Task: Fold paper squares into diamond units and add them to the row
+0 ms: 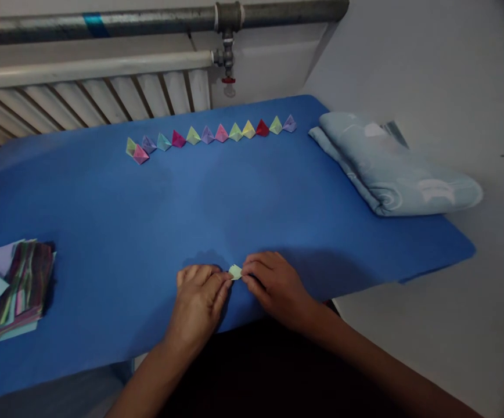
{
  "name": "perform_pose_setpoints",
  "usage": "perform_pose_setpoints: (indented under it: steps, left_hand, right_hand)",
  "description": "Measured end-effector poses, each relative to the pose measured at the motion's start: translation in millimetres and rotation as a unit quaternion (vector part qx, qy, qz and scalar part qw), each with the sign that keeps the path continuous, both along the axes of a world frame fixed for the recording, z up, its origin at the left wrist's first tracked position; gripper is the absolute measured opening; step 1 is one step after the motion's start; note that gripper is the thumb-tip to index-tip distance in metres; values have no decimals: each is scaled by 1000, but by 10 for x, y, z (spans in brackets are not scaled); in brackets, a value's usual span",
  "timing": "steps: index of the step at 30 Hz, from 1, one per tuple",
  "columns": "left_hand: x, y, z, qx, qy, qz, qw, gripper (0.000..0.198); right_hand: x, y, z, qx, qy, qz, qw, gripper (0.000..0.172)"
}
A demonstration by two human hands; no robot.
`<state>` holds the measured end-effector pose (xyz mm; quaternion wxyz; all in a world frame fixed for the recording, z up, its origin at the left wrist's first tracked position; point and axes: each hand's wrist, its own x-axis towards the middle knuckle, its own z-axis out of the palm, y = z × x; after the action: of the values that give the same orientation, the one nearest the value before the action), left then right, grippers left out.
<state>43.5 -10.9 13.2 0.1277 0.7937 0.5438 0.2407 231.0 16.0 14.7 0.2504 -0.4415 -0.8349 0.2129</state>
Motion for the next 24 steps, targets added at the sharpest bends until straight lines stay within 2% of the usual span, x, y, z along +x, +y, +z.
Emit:
perform_pose_setpoints:
  steps: [8,15,24]
  left_hand:
    - [87,49,119,-67,3,41,997,18]
    - [97,77,113,-94,-8,63,994,15]
    - [67,81,100,-120,-22,71,990,14]
  right_hand:
    - [-22,23,-27,-21,7,-26,999,11]
    - [-58,62,20,-49,-4,-48,998,14]
    - [-10,84,55,-92,12,-35,995,9]
